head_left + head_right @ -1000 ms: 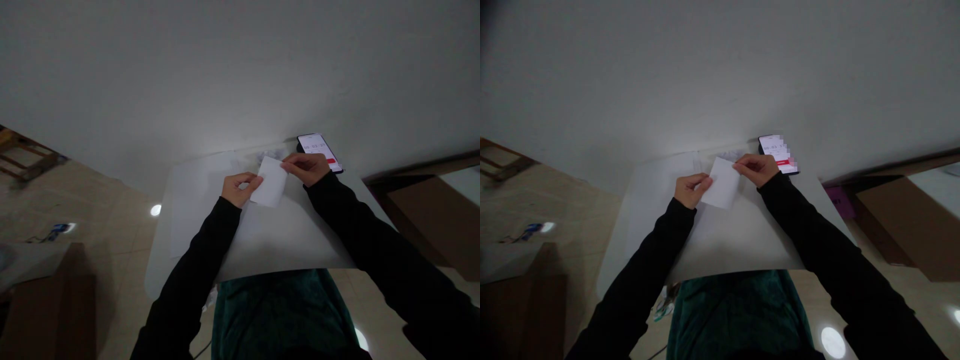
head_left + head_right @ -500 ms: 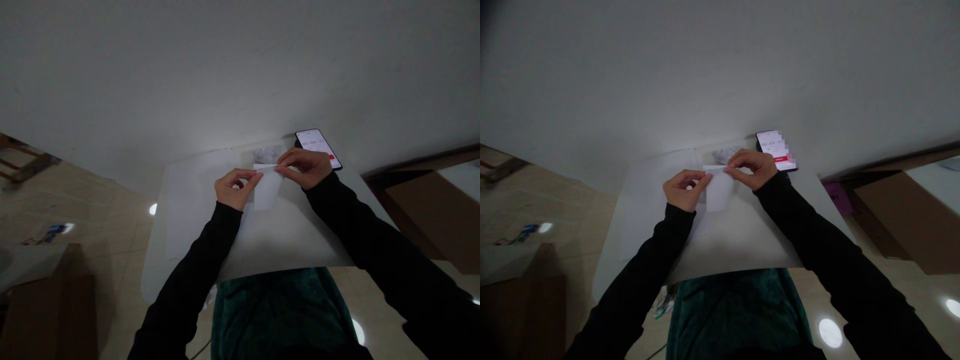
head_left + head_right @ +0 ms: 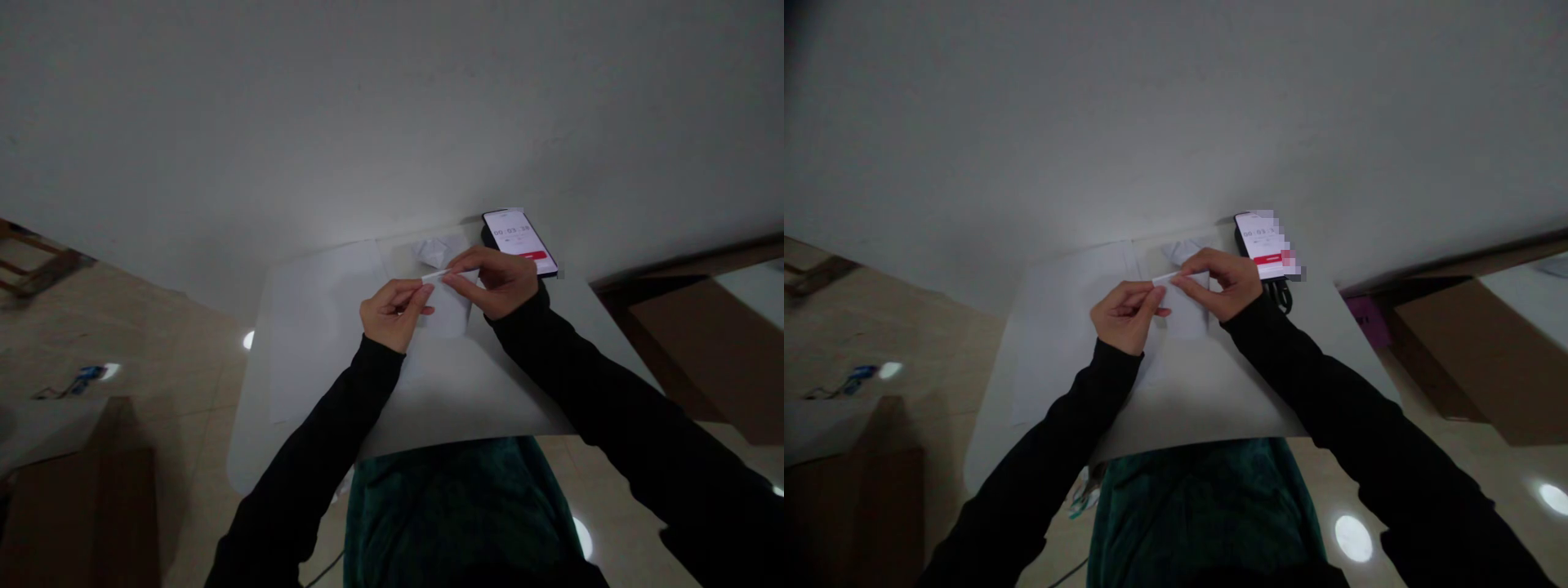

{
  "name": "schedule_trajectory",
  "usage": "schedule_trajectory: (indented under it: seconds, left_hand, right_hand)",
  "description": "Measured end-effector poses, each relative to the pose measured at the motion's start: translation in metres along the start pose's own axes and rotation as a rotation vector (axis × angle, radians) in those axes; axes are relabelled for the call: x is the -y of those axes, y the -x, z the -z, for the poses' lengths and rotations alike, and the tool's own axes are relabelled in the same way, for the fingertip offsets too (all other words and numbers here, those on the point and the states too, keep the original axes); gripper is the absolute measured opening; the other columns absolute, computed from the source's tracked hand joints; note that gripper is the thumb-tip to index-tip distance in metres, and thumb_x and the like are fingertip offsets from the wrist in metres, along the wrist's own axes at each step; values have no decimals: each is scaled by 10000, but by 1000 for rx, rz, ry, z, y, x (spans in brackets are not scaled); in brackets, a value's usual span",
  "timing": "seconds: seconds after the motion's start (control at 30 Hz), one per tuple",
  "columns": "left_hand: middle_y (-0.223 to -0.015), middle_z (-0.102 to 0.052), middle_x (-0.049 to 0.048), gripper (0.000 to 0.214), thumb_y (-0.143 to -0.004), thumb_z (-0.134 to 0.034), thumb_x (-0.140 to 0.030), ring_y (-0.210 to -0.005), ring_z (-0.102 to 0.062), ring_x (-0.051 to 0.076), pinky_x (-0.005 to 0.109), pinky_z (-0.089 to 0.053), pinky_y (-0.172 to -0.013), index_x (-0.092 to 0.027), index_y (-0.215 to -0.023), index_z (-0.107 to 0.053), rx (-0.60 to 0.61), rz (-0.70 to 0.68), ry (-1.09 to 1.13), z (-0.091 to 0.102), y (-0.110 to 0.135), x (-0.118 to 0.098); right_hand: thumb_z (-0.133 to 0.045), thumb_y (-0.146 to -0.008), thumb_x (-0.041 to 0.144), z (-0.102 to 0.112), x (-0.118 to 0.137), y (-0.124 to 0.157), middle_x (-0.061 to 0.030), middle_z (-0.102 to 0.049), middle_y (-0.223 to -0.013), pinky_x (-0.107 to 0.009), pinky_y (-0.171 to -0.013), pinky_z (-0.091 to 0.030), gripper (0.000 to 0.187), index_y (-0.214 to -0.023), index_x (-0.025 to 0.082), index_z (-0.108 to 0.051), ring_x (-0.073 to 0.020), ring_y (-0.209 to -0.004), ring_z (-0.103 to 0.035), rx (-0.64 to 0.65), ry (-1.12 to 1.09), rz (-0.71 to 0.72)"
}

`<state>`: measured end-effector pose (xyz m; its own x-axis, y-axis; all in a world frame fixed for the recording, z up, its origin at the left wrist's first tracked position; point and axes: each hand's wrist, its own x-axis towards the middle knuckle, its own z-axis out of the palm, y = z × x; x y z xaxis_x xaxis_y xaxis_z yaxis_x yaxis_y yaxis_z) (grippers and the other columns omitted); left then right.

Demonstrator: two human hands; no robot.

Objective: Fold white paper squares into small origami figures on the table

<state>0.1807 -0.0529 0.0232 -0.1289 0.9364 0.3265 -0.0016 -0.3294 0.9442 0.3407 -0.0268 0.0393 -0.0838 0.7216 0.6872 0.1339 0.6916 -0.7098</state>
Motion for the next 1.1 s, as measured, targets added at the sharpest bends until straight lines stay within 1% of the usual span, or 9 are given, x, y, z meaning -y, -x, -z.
schedule_trajectory:
  seconds: [0.17, 0.37, 0.5, 0.6, 0.7, 0.77, 0.9, 1.03, 1.1]
  left_hand:
    - [-701, -718, -8, 209, -725, -733, -354, -550, -671, 104, 215, -622, -550, -164, -797, -686, 9, -25, -6, 0, 3, -3]
    - [-709, -721, -5, 201, -732, -725, -361, -541, -668, 105, 217, -621, -539, -173, -800, -705, 19, -41, -20, 0, 3, -3]
    - [-763, -730, 11, 233, -732, -722, -375, -551, -669, 107, 221, -617, -526, -176, -853, -718, 5, -41, -31, -2, 6, -4]
    - [-831, -739, 19, 237, -736, -725, -350, -580, -676, 106, 222, -616, -529, -193, -914, -718, -42, -54, -9, -5, 9, -9]
    - [-808, -741, 14, 179, -736, -727, -326, -536, -661, 96, 209, -599, -490, -193, -857, -723, -95, -83, -5, -8, 12, -14]
    - [-779, -741, 11, 169, -737, -724, -333, -493, -645, 90, 198, -579, -448, -190, -827, -724, -108, -89, -20, -8, 12, -16]
    - [-745, -738, 6, 181, -742, -717, -354, -446, -627, 87, 183, -546, -399, -192, -823, -726, -92, -84, -63, -6, 12, -17]
    - [-757, -741, 2, 169, -754, -708, -343, -448, -630, 88, 181, -544, -405, -204, -848, -727, -48, -108, -95, -3, 11, -15]
    - [-767, -742, 1, 161, -760, -702, -338, -451, -629, 86, 180, -540, -409, -210, -855, -728, -49, -130, -111, -2, 11, -14]
  right_hand:
    - [-742, -700, 260, -4, 3, 2, -11, -678, -680, -314, -587, -515, 97, -692, 224, -653, -160, -643, -633, -71, 7, -12]
    - [-735, -693, 228, -8, 8, 4, -11, -684, -686, -312, -573, -525, 109, -677, 231, -628, -167, -650, -649, -117, -2, 33]
    - [-728, -701, 242, -7, 10, 5, -24, -700, -716, -314, -575, -534, 106, -683, 226, -625, -172, -665, -658, -89, 16, 9]
    - [-726, -705, 239, -5, 12, 5, -33, -710, -744, -315, -588, -539, 99, -697, 222, -628, -175, -684, -666, -43, 4, 17]
    - [-721, -709, 220, -3, 15, 4, -37, -711, -766, -311, -594, -539, 87, -720, 219, -635, -172, -691, -667, -21, -8, 34]
    - [-721, -710, 215, -3, 16, 5, -35, -707, -761, -304, -580, -531, 89, -725, 217, -633, -168, -685, -663, -18, -3, 40]
    - [-724, -707, 242, -5, 16, 5, -24, -688, -718, -294, -545, -514, 119, -691, 219, -609, -161, -657, -647, -40, 31, 30]
    - [-726, -702, 256, -6, 16, 5, -23, -682, -708, -296, -529, -508, 133, -675, 220, -601, -164, -643, -641, -58, 48, 34]
    - [-727, -703, 259, -6, 18, 5, -24, -685, -716, -297, -527, -509, 128, -678, 223, -606, -166, -642, -642, -59, 57, 34]
